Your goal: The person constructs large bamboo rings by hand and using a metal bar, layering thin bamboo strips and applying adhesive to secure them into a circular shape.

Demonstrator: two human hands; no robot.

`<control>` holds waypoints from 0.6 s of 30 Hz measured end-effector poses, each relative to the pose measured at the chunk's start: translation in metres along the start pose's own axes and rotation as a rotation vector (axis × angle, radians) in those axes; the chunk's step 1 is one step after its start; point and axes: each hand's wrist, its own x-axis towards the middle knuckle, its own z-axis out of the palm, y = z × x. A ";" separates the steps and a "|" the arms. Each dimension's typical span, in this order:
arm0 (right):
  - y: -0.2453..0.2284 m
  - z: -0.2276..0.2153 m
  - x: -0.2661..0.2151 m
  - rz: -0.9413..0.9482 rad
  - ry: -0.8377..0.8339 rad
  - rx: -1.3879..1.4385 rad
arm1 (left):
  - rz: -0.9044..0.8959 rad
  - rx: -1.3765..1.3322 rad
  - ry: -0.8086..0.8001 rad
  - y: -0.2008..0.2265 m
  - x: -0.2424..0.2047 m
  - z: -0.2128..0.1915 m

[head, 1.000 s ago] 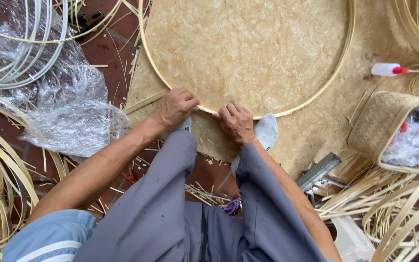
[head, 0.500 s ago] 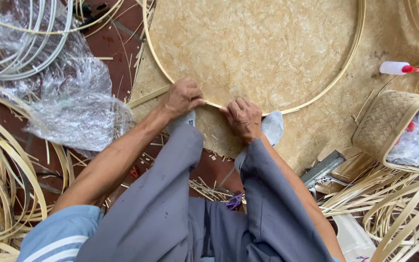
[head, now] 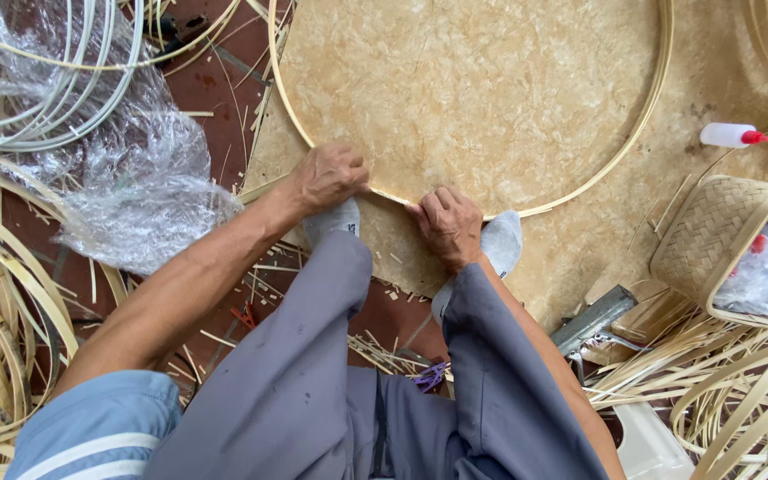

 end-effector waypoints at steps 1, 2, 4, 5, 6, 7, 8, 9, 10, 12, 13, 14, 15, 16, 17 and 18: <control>-0.001 0.000 -0.001 0.004 -0.008 0.009 | 0.010 0.007 -0.011 -0.002 -0.001 -0.002; -0.002 -0.001 -0.002 0.007 -0.011 0.013 | 0.027 0.016 -0.019 -0.005 0.001 -0.004; -0.003 -0.003 -0.002 0.011 -0.013 0.019 | -0.050 -0.115 -0.085 -0.008 0.006 -0.009; -0.004 -0.004 -0.002 0.012 -0.012 0.020 | -0.090 -0.181 -0.116 -0.008 0.009 -0.011; -0.004 -0.005 -0.001 0.010 -0.010 0.022 | -0.129 -0.190 -0.136 -0.008 0.012 -0.014; -0.004 -0.005 0.000 0.009 -0.011 0.014 | -0.169 -0.199 -0.156 -0.007 0.014 -0.016; -0.005 -0.005 0.000 0.010 -0.013 0.006 | -0.208 -0.210 -0.176 -0.006 0.015 -0.018; -0.004 -0.004 0.001 0.010 -0.014 -0.003 | -0.245 -0.212 -0.190 -0.005 0.016 -0.019; -0.004 -0.004 0.001 0.022 -0.016 0.004 | -0.277 -0.219 -0.210 -0.003 0.018 -0.018; -0.003 -0.003 0.001 0.042 -0.020 0.022 | -0.334 -0.228 -0.216 0.000 0.019 -0.017; -0.003 -0.003 0.000 0.040 -0.020 0.027 | -0.360 -0.231 -0.204 0.002 0.017 -0.016; -0.003 -0.002 0.001 0.037 -0.018 0.031 | -0.384 -0.233 -0.189 0.002 0.018 -0.016; -0.003 -0.002 0.002 0.034 -0.016 0.034 | -0.377 -0.207 -0.179 0.002 0.018 -0.017; -0.003 -0.003 0.000 0.043 -0.033 0.041 | -0.367 -0.188 -0.169 0.006 0.019 -0.016; -0.004 -0.005 -0.002 0.052 -0.051 0.047 | -0.357 -0.169 -0.159 0.011 0.020 -0.015; -0.003 -0.006 -0.001 0.055 -0.064 0.052 | -0.346 -0.122 -0.243 0.015 0.023 -0.014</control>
